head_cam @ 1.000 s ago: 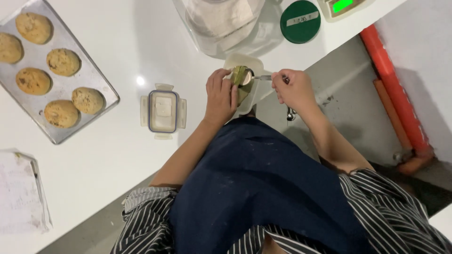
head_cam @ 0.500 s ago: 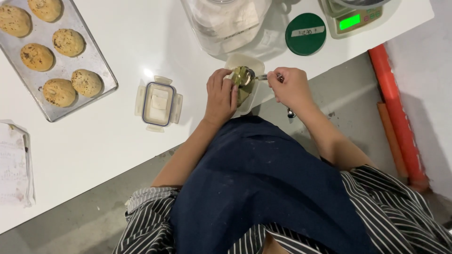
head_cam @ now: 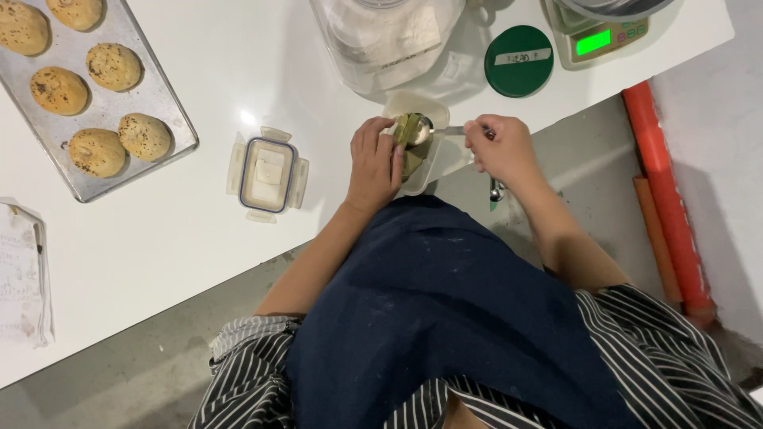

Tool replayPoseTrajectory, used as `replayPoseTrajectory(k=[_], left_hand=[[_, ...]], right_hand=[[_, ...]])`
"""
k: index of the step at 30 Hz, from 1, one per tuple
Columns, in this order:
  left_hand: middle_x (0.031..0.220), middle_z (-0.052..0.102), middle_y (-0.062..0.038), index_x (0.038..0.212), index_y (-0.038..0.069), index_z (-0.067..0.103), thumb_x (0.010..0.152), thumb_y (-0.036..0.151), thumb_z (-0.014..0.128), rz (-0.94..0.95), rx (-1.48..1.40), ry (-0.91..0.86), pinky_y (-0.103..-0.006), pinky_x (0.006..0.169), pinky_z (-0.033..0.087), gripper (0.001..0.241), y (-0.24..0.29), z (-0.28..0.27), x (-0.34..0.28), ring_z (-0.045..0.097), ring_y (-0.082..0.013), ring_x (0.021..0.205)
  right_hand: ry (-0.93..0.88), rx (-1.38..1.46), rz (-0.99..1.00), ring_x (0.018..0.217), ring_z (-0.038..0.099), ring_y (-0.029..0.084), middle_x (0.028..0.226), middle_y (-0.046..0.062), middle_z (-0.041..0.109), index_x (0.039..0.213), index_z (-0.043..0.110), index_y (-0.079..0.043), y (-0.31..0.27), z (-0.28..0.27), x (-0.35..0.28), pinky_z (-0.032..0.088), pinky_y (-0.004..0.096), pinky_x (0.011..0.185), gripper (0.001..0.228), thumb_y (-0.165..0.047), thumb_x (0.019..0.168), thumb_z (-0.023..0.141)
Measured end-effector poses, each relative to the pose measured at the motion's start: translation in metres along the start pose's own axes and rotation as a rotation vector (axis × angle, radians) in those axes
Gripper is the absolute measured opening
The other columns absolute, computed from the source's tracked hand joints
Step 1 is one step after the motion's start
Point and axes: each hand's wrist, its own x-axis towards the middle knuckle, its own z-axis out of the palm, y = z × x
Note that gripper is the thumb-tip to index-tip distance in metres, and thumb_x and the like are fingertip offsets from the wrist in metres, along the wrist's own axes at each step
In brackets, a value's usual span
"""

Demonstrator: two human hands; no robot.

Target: Measuring and pouring dry and liquid ingredients into a mixing bowl using a scale and measuring spoon.

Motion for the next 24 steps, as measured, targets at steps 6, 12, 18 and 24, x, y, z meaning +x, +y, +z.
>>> replayPoseTrajectory(k=[6,12,18,24], left_hand=[[0.136,0.052,-0.020,0.113,-0.002,0.056,0.097,0.006,0.058,-0.017,-0.033,-0.010,-0.0534,0.114,0.037,0.018,0.000,-0.001,0.000,0.048,-0.0423,0.133],[0.137,0.052,-0.020,0.108,0.000,0.055,0.098,0.007,0.059,0.002,-0.020,0.001,-0.0534,0.114,0.036,0.013,-0.003,0.002,-0.002,0.047,-0.0425,0.134],[0.136,0.054,-0.019,0.107,0.001,0.057,0.096,0.007,0.060,0.000,-0.014,-0.006,-0.0538,0.113,0.035,0.013,-0.005,0.001,-0.003,0.047,-0.0427,0.133],[0.135,0.055,-0.018,0.105,0.003,0.057,0.095,0.009,0.062,-0.010,0.023,-0.018,-0.0542,0.112,0.036,0.012,-0.003,0.001,0.001,0.048,-0.0421,0.132]], right_hand=[[-0.081,0.213,0.069,0.050,0.046,0.009,0.061,0.000,0.051,0.085,0.065,0.001,0.027,-0.019,-0.001,0.041,0.026,0.047,0.030,-0.023,0.102,0.062],[-0.164,0.477,0.105,0.055,0.046,0.010,0.064,-0.002,0.048,0.088,0.062,-0.002,0.067,-0.034,0.006,0.039,0.025,0.053,0.024,-0.020,0.104,0.060],[-0.162,0.706,0.061,0.058,0.044,0.010,0.065,-0.002,0.046,0.091,0.062,-0.004,0.085,-0.058,0.019,0.036,0.024,0.056,0.025,-0.023,0.107,0.058],[0.152,0.594,-0.037,0.053,0.045,0.010,0.063,-0.001,0.048,0.091,0.063,-0.002,0.085,-0.140,0.064,0.034,0.026,0.051,0.023,-0.019,0.105,0.060]])
